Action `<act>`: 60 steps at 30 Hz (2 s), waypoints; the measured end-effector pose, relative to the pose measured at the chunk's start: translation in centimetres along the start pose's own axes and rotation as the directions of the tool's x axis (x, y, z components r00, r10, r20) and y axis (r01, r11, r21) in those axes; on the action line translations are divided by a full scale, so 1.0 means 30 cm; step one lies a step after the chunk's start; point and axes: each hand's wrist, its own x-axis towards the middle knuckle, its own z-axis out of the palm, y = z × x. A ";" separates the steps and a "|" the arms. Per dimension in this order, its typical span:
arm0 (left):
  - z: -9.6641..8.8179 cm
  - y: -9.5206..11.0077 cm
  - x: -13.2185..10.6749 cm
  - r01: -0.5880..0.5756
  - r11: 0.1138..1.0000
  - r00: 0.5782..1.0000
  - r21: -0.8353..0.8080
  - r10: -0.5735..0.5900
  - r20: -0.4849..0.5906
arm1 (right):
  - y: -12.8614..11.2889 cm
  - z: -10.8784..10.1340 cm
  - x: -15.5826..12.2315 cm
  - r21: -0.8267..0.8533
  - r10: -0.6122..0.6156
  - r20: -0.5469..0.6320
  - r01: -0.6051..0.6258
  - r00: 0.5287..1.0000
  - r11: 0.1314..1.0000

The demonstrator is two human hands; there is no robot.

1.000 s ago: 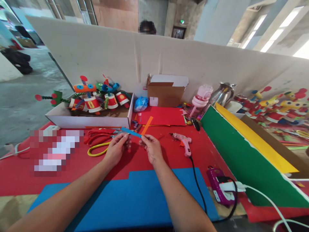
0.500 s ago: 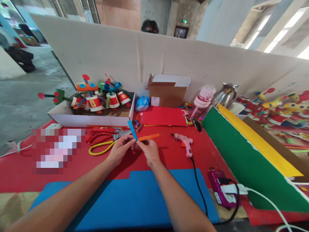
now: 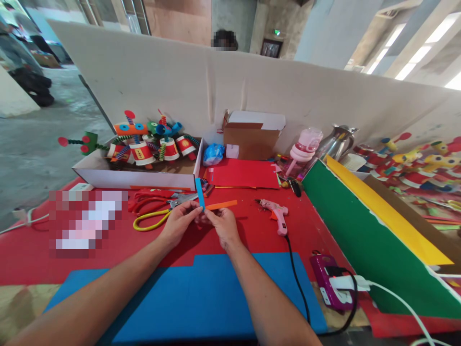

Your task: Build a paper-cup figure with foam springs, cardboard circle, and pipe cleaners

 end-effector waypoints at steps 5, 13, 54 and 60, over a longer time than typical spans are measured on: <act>0.003 0.005 -0.002 0.014 1.000 1.000 0.002 -0.014 0.018 | 0.009 -0.002 0.003 -0.022 -0.047 -0.015 0.047 0.999 0.999; -0.005 0.012 0.001 0.027 0.998 1.000 -0.053 -0.027 -0.008 | 0.004 -0.014 0.001 0.027 -0.039 0.049 0.038 0.998 0.999; 0.002 0.007 -0.014 0.005 0.999 1.000 -0.040 -0.005 0.004 | 0.021 -0.011 0.012 -0.012 -0.099 -0.083 0.098 0.992 0.995; 0.012 0.006 -0.016 -0.041 0.999 0.997 -0.010 0.042 0.058 | 0.019 -0.012 0.013 -0.098 -0.204 -0.168 0.190 0.964 0.977</act>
